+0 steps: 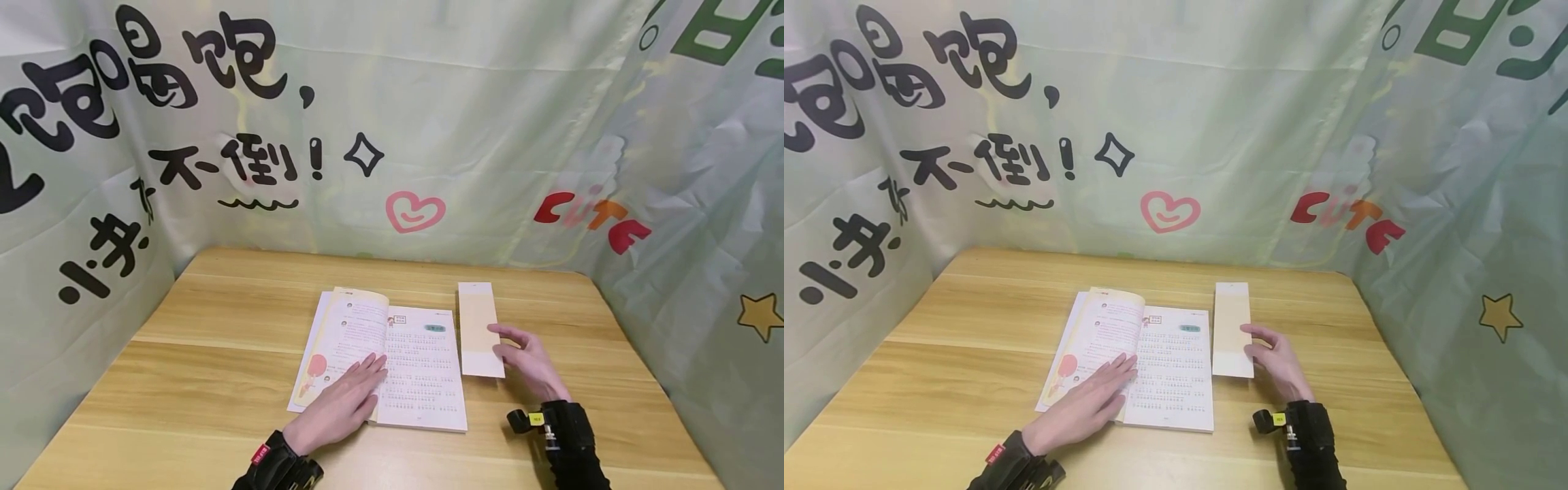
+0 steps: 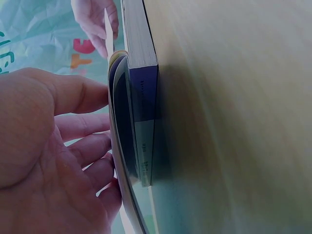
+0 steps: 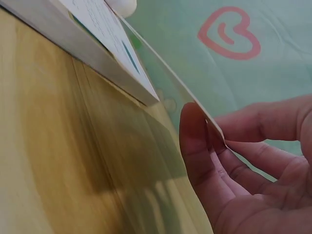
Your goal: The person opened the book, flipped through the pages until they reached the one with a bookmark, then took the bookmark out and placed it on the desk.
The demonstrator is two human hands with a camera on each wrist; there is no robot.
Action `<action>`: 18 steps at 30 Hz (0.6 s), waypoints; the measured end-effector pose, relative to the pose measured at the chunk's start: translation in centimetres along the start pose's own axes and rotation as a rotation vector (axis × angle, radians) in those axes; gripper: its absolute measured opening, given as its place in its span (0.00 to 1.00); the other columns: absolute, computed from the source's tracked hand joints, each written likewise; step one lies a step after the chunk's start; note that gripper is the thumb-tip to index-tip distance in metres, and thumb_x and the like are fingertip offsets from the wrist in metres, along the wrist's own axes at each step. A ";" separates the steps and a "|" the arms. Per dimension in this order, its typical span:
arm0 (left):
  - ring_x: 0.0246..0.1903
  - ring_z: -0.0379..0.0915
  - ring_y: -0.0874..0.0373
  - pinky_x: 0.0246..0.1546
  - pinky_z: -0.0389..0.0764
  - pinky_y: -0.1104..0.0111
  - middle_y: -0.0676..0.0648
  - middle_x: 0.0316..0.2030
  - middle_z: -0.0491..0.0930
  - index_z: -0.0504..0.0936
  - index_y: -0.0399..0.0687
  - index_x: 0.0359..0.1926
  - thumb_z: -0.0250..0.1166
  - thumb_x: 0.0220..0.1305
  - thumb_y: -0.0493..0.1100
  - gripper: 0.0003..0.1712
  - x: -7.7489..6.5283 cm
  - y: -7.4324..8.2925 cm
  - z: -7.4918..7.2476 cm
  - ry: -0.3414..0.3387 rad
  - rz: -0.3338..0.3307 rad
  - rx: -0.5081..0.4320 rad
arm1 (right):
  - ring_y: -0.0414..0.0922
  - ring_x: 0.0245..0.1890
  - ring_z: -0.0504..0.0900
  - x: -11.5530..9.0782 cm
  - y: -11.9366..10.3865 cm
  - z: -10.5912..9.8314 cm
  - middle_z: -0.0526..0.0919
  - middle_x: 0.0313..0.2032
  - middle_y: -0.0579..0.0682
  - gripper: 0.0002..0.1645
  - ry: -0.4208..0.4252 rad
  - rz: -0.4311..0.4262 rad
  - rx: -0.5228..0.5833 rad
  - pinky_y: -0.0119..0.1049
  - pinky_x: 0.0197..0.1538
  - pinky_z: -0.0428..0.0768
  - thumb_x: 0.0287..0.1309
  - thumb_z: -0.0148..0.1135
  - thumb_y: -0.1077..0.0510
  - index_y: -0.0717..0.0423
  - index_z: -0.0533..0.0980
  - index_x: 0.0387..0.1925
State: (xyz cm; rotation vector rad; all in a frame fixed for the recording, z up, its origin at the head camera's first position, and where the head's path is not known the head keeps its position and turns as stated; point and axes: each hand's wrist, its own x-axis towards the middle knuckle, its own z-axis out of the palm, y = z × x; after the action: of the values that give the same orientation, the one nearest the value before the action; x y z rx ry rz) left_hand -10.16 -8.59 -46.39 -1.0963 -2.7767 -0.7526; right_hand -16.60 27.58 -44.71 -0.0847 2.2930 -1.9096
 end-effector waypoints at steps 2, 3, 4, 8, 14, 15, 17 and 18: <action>0.69 0.51 0.47 0.68 0.60 0.51 0.38 0.69 0.61 0.69 0.33 0.64 0.52 0.69 0.37 0.24 0.0 0.0 0.0 -0.001 -0.002 -0.001 | 0.36 0.26 0.69 0.1 0.0 -0.4 0.64 0.60 0.65 0.29 0.003 -0.001 -0.015 0.26 0.34 0.73 0.58 0.56 0.69 0.71 0.66 0.63; 0.69 0.51 0.47 0.69 0.60 0.51 0.38 0.69 0.60 0.69 0.33 0.64 0.51 0.69 0.37 0.24 0.0 -0.1 0.0 -0.003 -0.004 -0.002 | 0.36 0.26 0.69 0.1 0.0 -0.5 0.64 0.59 0.65 0.29 0.006 0.004 -0.022 0.25 0.34 0.73 0.59 0.56 0.69 0.71 0.66 0.63; 0.69 0.50 0.47 0.69 0.60 0.51 0.38 0.69 0.60 0.69 0.33 0.64 0.51 0.69 0.37 0.24 0.0 -0.1 0.0 -0.004 -0.005 -0.001 | 0.36 0.26 0.69 0.2 0.0 -0.7 0.64 0.60 0.65 0.29 0.010 0.009 -0.029 0.25 0.34 0.73 0.59 0.56 0.69 0.71 0.66 0.63; 0.69 0.50 0.47 0.69 0.59 0.51 0.38 0.69 0.60 0.69 0.34 0.64 0.51 0.69 0.37 0.25 0.0 -0.1 0.0 -0.006 -0.007 0.002 | 0.38 0.29 0.69 0.4 0.1 -1.0 0.64 0.61 0.65 0.29 0.027 0.022 -0.055 0.26 0.34 0.73 0.58 0.55 0.70 0.71 0.67 0.62; 0.69 0.50 0.47 0.69 0.59 0.51 0.38 0.69 0.60 0.69 0.33 0.65 0.51 0.69 0.37 0.25 0.0 -0.1 -0.1 -0.008 -0.006 0.003 | 0.46 0.41 0.72 0.9 0.6 -0.8 0.65 0.62 0.67 0.28 0.044 0.012 -0.108 0.25 0.35 0.76 0.57 0.56 0.71 0.70 0.68 0.62; 0.69 0.50 0.47 0.69 0.59 0.51 0.38 0.69 0.60 0.69 0.33 0.65 0.51 0.69 0.37 0.25 0.0 0.0 -0.1 -0.008 -0.006 0.002 | 0.47 0.42 0.72 1.0 0.7 -0.8 0.65 0.62 0.67 0.28 0.044 0.012 -0.113 0.25 0.35 0.76 0.57 0.56 0.71 0.70 0.68 0.62; 0.69 0.50 0.47 0.69 0.59 0.51 0.38 0.69 0.60 0.69 0.33 0.65 0.51 0.69 0.37 0.25 0.0 0.0 -0.1 -0.010 -0.008 0.000 | 0.47 0.42 0.72 1.1 0.8 -0.7 0.65 0.62 0.68 0.28 0.047 0.012 -0.121 0.25 0.34 0.77 0.57 0.55 0.71 0.70 0.68 0.61; 0.69 0.50 0.47 0.69 0.59 0.51 0.38 0.69 0.60 0.69 0.33 0.65 0.51 0.69 0.37 0.25 0.0 0.0 -0.1 -0.012 -0.009 -0.001 | 0.46 0.41 0.73 1.2 0.8 -0.6 0.66 0.62 0.67 0.28 0.048 0.015 -0.123 0.25 0.33 0.77 0.57 0.55 0.72 0.70 0.68 0.61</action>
State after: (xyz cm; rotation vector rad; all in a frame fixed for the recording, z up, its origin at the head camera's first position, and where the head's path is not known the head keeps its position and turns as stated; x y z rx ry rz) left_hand -10.20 -8.63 -46.32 -1.0928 -2.7928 -0.7510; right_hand -17.82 28.18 -45.54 -0.0362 2.4342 -1.7819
